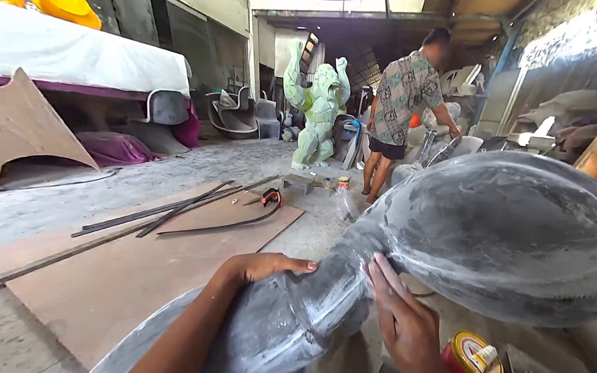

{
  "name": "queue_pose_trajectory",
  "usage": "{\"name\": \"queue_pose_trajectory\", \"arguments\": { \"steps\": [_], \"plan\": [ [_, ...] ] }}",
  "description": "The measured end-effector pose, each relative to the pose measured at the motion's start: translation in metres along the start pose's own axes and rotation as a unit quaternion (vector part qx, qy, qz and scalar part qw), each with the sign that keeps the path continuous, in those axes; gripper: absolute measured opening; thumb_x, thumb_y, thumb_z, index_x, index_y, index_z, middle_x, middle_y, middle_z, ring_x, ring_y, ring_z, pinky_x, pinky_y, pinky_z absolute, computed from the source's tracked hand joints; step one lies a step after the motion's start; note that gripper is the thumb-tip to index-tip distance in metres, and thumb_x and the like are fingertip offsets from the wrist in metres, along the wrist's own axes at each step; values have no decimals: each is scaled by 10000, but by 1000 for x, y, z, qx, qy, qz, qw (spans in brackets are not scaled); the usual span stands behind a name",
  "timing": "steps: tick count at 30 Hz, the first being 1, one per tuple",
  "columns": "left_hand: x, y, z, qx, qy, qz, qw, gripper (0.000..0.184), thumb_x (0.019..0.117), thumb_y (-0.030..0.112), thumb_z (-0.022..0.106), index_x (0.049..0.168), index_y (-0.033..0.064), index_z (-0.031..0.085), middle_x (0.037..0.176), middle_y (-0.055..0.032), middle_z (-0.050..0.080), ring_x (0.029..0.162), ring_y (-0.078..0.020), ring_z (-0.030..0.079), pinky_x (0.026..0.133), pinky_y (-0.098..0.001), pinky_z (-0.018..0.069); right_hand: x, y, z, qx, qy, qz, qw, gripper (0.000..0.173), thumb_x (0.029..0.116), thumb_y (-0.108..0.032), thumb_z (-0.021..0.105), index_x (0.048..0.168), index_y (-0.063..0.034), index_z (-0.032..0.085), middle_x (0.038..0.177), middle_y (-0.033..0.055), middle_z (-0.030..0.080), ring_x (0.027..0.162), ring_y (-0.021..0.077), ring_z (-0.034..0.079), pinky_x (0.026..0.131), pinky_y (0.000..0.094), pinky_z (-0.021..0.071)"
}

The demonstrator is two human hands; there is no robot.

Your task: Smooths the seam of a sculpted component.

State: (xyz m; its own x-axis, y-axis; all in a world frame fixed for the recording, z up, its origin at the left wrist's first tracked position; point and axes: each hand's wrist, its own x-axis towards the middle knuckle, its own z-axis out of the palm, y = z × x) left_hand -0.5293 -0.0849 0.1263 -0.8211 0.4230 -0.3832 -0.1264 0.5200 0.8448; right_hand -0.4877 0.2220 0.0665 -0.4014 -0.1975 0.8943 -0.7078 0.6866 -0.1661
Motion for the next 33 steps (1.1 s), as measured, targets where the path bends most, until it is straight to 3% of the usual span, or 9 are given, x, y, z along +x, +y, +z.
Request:
{"name": "queue_pose_trajectory", "arguments": {
  "steps": [3,5,8,13,17,22,27,31,33],
  "plan": [
    [-1,3,3,0,-1,2,1000,526,971,626,528,1151,166,708,1023,-2,737,956,-94,702,867,-351,584,38,-18,3,-123,-45,13,991,335,1038,-360,545,1336,-373,698,1358,-105,677,638,146,696,480,402,536],
    [1,1,3,11,-15,11,1000,531,974,632,510,1129,166,712,999,5,740,932,-87,705,850,-346,589,24,-16,1,-109,-45,14,993,340,1038,-320,552,1346,-365,691,1373,-79,670,707,157,721,509,398,562],
    [8,2,0,27,-8,7,1000,623,928,704,539,1130,147,729,1000,-36,748,940,-140,718,863,-405,592,-15,2,-2,-28,4,-7,1000,358,1033,-188,545,1347,-258,703,1422,1,644,1000,143,749,683,325,636],
    [12,-1,1,28,-10,-6,1000,665,866,765,572,1082,162,750,965,-36,753,912,-145,725,832,-408,600,27,-14,3,-100,-16,14,995,335,1033,-319,562,1335,-358,703,1389,-101,660,725,124,725,506,365,557],
    [13,-5,-7,25,-21,-14,999,691,866,781,550,1119,166,736,1002,-47,754,945,-166,726,851,-437,598,-24,2,1,-18,2,-2,1000,356,1033,-180,563,1352,-262,700,1444,-4,626,1046,152,740,737,335,646],
    [10,-7,-5,29,-17,2,999,659,889,763,532,1100,172,734,985,-32,748,926,-145,721,837,-416,598,25,-20,5,-91,-11,30,995,364,1025,-244,549,1339,-346,702,1396,-106,654,735,123,735,499,366,561],
    [13,-14,-15,29,-19,5,999,692,866,803,516,1118,198,737,1005,-31,755,951,-158,726,854,-434,599,-36,8,6,25,9,-3,1000,354,1028,-138,571,1346,-218,704,1433,29,634,1117,156,723,829,325,653],
    [13,-9,-15,36,-25,15,999,687,870,797,508,1116,200,743,1006,-24,755,950,-146,724,860,-425,597,20,-15,8,-83,-11,3,996,385,1018,-205,563,1351,-350,690,1416,-90,642,775,116,737,532,332,578],
    [13,-13,-16,34,-22,6,999,671,868,796,508,1087,208,746,976,-14,757,920,-135,728,833,-405,604,23,-24,7,-123,-55,17,991,417,1028,-237,555,1395,-418,638,1458,-125,602,746,141,720,509,367,558]
  ]
}}
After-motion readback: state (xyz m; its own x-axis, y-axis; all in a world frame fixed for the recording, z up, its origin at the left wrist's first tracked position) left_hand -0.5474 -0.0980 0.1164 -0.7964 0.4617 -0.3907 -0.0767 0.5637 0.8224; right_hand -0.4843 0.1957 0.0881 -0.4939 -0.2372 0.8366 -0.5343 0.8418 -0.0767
